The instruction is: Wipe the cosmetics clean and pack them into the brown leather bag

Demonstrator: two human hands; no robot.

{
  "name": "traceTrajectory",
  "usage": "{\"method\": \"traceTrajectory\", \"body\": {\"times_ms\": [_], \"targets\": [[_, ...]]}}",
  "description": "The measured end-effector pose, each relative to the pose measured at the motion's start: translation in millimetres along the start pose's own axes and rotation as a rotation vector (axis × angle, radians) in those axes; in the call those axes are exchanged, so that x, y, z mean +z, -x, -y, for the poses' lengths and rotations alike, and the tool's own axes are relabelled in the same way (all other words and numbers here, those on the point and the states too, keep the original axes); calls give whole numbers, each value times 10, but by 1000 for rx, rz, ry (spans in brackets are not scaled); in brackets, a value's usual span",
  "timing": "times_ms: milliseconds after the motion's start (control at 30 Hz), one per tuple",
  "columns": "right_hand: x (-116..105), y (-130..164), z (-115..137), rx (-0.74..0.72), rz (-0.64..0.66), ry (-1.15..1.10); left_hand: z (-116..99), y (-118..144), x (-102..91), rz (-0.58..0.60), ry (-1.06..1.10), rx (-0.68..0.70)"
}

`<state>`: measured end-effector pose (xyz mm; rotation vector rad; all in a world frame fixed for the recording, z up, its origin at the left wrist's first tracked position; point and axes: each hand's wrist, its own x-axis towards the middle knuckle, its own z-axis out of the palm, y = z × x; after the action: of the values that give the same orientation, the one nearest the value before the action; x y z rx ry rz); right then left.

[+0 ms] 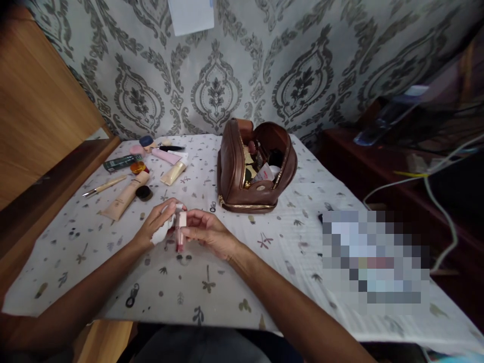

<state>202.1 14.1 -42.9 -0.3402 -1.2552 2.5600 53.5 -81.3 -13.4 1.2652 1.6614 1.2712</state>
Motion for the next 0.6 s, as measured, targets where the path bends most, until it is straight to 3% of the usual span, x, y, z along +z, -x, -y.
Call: {"method": "traceTrajectory", "body": {"times_ms": [333,600], "targets": [[-20,-34,97,-242,-282,-23,41,68,67,110,-183,75],[7,-27,132,-392,-307,79,14,62,66,151,-150,14]]}}
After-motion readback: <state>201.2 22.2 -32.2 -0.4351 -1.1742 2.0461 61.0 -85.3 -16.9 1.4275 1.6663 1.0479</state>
